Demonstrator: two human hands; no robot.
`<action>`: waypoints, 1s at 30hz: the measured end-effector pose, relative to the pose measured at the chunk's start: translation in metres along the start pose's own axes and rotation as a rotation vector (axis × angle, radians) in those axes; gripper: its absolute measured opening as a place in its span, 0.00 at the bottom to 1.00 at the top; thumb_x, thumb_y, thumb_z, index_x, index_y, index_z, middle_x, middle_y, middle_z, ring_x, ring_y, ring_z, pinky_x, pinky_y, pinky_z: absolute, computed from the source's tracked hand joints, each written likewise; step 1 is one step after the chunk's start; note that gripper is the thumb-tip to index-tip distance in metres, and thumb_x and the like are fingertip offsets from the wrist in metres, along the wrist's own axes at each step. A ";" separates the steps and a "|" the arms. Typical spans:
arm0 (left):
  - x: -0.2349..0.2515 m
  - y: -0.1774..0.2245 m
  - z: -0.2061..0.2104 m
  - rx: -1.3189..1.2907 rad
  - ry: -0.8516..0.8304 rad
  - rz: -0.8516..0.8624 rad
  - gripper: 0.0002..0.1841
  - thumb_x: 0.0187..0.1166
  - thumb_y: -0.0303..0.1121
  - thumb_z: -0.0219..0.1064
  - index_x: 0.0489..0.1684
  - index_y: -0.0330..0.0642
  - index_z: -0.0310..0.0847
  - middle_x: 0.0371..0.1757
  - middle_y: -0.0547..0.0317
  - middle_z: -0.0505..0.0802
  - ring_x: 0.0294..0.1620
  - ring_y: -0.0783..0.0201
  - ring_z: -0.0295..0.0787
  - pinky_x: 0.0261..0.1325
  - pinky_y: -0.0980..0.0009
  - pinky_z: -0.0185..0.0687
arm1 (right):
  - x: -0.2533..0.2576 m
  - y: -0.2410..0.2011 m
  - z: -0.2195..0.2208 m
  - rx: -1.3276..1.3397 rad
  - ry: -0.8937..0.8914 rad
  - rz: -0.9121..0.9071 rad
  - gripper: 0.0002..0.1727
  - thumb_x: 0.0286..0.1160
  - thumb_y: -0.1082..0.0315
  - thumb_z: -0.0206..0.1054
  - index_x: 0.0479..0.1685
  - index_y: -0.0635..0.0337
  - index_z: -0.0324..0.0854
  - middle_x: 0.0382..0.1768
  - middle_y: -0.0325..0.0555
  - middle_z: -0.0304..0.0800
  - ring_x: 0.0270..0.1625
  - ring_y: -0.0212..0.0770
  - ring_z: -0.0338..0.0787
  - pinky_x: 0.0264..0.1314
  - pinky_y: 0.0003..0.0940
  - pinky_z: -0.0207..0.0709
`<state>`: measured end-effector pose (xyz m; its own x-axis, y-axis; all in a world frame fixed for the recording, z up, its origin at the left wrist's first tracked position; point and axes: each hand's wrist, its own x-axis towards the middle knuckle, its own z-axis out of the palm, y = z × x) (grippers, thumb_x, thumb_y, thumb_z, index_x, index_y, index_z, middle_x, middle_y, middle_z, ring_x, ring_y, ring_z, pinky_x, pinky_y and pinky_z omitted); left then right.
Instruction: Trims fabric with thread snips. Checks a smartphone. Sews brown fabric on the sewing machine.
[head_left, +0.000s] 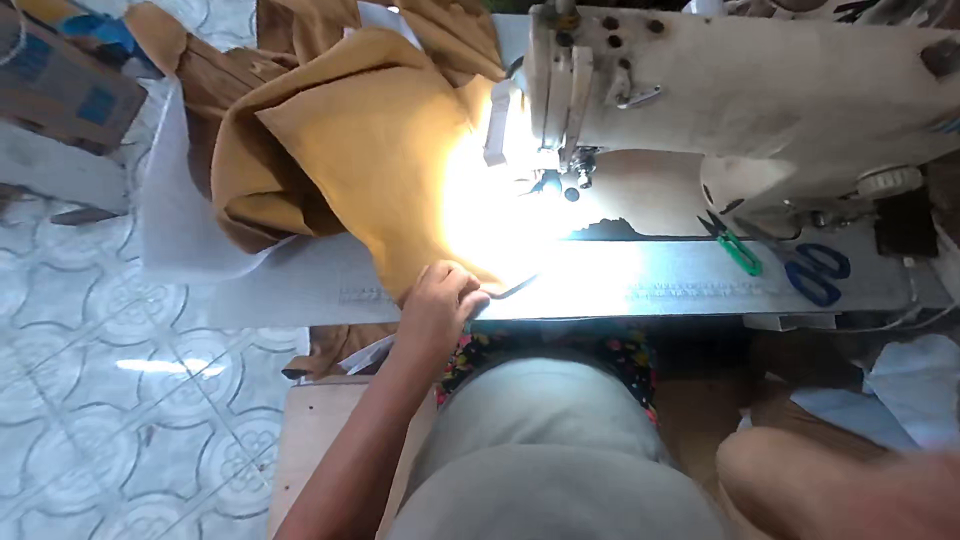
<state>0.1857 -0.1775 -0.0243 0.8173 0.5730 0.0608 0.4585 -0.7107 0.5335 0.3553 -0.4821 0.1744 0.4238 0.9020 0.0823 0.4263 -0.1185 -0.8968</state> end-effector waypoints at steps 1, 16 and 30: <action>-0.004 0.000 0.000 -0.006 0.025 -0.009 0.09 0.79 0.34 0.73 0.41 0.35 0.88 0.49 0.43 0.89 0.55 0.44 0.88 0.60 0.45 0.84 | 0.025 0.020 0.029 -0.043 0.194 -0.293 0.10 0.84 0.62 0.65 0.36 0.52 0.89 0.34 0.31 0.93 0.40 0.20 0.90 0.45 0.16 0.82; -0.013 -0.009 0.015 0.150 0.217 0.061 0.20 0.84 0.43 0.67 0.62 0.37 0.85 0.48 0.42 0.93 0.52 0.38 0.91 0.52 0.39 0.83 | 0.170 0.168 0.182 -0.677 -0.006 -0.488 0.11 0.84 0.68 0.62 0.50 0.59 0.91 0.38 0.51 0.92 0.42 0.52 0.93 0.45 0.46 0.86; -0.049 -0.040 0.002 0.125 0.369 0.002 0.13 0.77 0.20 0.65 0.54 0.43 0.90 0.57 0.47 0.93 0.70 0.43 0.85 0.73 0.43 0.76 | 0.159 0.155 0.184 -0.653 0.112 -0.383 0.11 0.74 0.76 0.69 0.51 0.60 0.91 0.37 0.53 0.92 0.35 0.51 0.94 0.33 0.42 0.87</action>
<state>0.1278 -0.1783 -0.0506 0.6480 0.6639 0.3732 0.5148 -0.7430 0.4277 0.3421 -0.2805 -0.0318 0.2149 0.8859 0.4110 0.9309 -0.0585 -0.3606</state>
